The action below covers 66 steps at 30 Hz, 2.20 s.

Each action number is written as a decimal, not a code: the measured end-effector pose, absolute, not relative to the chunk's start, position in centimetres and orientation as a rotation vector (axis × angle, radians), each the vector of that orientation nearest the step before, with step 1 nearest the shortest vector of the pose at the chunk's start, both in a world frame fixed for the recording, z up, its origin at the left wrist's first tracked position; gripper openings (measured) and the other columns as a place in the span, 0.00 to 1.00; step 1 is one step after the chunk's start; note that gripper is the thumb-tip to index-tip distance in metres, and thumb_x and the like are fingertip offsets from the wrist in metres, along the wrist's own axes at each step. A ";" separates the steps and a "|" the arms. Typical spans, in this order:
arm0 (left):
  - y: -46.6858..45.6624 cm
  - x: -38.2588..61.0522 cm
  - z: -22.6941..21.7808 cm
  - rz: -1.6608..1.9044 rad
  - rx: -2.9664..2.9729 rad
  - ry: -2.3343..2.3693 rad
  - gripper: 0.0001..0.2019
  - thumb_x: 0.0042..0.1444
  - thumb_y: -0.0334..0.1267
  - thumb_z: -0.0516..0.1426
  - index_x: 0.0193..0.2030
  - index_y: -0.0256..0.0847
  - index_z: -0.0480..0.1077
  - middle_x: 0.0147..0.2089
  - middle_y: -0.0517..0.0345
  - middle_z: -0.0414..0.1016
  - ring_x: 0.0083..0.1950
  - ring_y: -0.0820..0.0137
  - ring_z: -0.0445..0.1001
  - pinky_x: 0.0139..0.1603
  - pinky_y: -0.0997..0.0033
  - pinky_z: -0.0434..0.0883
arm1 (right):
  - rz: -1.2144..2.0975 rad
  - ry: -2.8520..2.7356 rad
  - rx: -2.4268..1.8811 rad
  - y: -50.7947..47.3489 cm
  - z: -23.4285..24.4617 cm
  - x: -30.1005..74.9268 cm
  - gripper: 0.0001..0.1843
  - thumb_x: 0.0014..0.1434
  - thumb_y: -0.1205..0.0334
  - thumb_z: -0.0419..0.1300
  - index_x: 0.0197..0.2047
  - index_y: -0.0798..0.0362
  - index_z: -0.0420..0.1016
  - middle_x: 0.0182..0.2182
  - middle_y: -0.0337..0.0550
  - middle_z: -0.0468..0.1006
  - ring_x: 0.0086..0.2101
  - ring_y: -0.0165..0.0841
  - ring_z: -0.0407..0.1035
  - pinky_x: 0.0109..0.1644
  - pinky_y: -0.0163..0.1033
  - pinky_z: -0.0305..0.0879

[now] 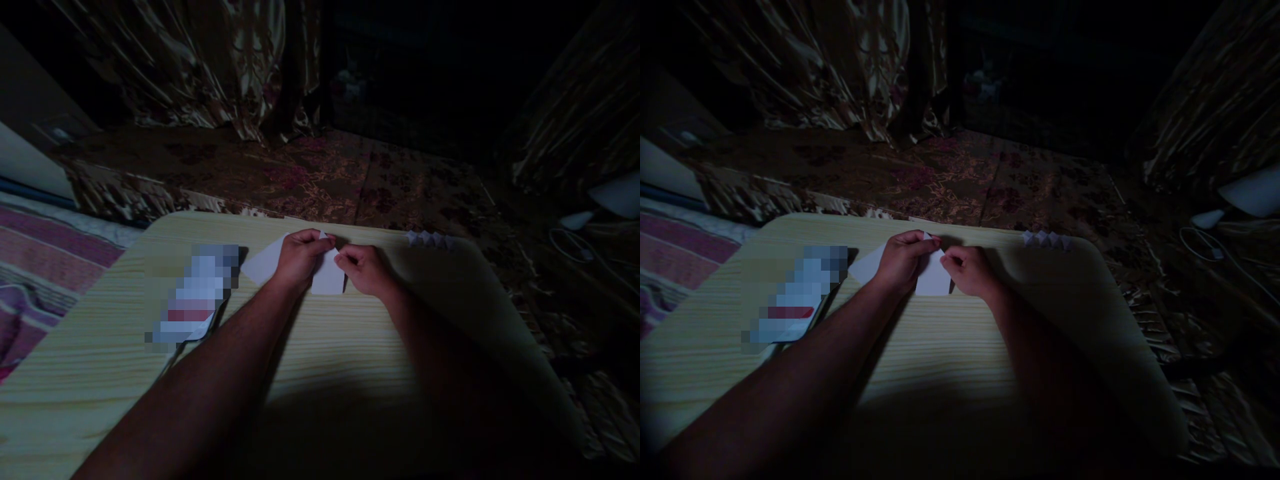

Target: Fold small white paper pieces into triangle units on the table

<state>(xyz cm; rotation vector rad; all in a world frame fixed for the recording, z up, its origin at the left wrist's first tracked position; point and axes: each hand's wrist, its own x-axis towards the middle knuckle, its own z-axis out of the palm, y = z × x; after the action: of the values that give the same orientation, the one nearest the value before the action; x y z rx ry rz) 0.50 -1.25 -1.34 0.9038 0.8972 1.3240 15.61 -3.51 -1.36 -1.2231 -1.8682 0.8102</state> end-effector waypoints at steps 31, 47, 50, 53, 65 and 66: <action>-1.6 0.8 -1.9 1.275 1.380 1.018 0.10 0.45 0.39 0.64 0.23 0.38 0.70 0.22 0.63 0.66 0.23 0.77 0.61 0.25 0.75 0.57 | 0.776 -1.644 -1.232 -3.0 -1.5 15.7 0.10 0.52 0.62 0.57 0.21 0.53 0.65 0.19 0.33 0.61 0.24 0.26 0.56 0.27 0.33 0.51; -1.1 0.6 -2.0 1.446 1.054 0.954 0.10 0.45 0.39 0.65 0.23 0.38 0.69 0.21 0.64 0.67 0.21 0.77 0.61 0.23 0.75 0.57 | 0.955 -1.509 -1.141 -3.3 -1.0 16.6 0.07 0.49 0.64 0.56 0.21 0.53 0.66 0.17 0.33 0.63 0.22 0.26 0.57 0.28 0.34 0.53; -1.3 0.7 -1.9 1.365 1.125 0.988 0.10 0.45 0.40 0.65 0.24 0.38 0.70 0.21 0.63 0.68 0.21 0.77 0.61 0.22 0.75 0.55 | 0.943 -1.460 -1.146 -3.2 -1.2 16.1 0.06 0.51 0.60 0.59 0.28 0.53 0.70 0.21 0.34 0.69 0.25 0.27 0.61 0.30 0.34 0.57; -1.5 0.8 -1.7 1.372 1.152 1.014 0.11 0.45 0.41 0.65 0.24 0.38 0.70 0.21 0.63 0.68 0.21 0.78 0.60 0.22 0.75 0.55 | 0.897 -1.531 -1.184 -3.1 -1.3 15.7 0.06 0.50 0.60 0.61 0.28 0.54 0.71 0.24 0.36 0.72 0.27 0.28 0.64 0.33 0.34 0.60; -1.4 0.8 -1.7 1.369 1.062 0.951 0.07 0.41 0.36 0.66 0.27 0.37 0.75 0.27 0.60 0.75 0.26 0.74 0.68 0.28 0.74 0.63 | 0.862 -1.618 -1.168 -3.3 -1.6 15.7 0.06 0.53 0.61 0.58 0.27 0.53 0.69 0.23 0.35 0.69 0.26 0.27 0.63 0.31 0.33 0.59; -1.2 0.8 -1.8 1.412 0.998 0.929 0.06 0.41 0.35 0.66 0.27 0.37 0.75 0.27 0.59 0.75 0.26 0.75 0.68 0.29 0.74 0.63 | 0.862 -1.624 -1.166 -3.3 -1.6 15.7 0.06 0.53 0.62 0.58 0.26 0.53 0.69 0.22 0.35 0.69 0.26 0.27 0.63 0.31 0.33 0.58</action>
<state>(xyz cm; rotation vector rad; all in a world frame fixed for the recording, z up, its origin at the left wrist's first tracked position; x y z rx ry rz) 0.78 -1.25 -1.81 0.9976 0.9287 1.4115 15.71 -3.27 -1.55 -1.1663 -1.6240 0.8621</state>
